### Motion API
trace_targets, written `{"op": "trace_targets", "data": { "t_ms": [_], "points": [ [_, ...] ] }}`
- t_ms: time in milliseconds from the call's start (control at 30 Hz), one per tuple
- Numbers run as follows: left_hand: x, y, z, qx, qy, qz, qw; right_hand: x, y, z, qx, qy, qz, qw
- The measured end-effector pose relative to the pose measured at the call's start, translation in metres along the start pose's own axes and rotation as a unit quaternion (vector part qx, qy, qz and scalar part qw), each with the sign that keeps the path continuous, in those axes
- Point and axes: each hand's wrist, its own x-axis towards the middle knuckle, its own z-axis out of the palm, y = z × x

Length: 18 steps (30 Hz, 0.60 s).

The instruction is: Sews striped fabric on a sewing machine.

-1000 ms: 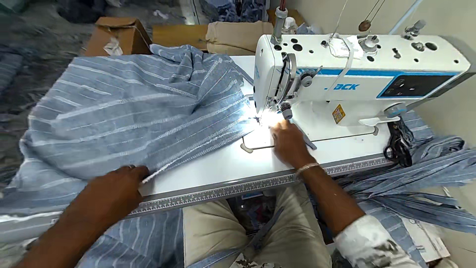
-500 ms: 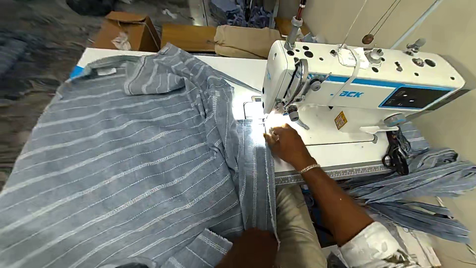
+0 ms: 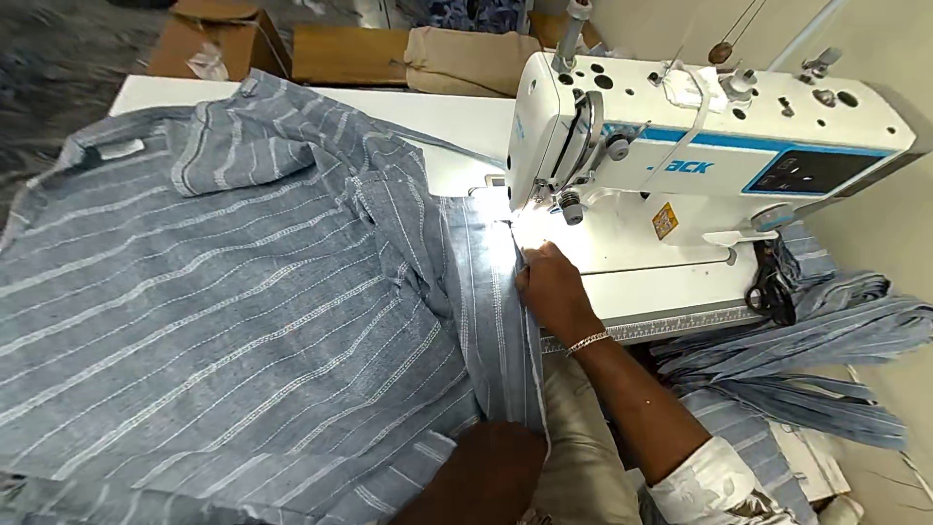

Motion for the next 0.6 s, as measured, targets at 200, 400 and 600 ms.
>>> {"op": "trace_targets", "data": {
  "t_ms": [200,400,600],
  "points": [
    [0.015,-0.003,-0.003,-0.008,0.018,0.022,1.0,-0.004,0.008,-0.004,0.01,-0.014,-0.003,1.0],
    [0.019,-0.011,-0.024,-0.029,0.02,-0.02,0.999,-0.009,0.009,-0.007,-0.008,-0.055,-0.034,0.998],
    [0.025,-0.014,-0.034,-0.015,0.042,-0.037,0.998,-0.012,0.012,0.0,-0.001,-0.013,-0.018,1.0]
  ]
}}
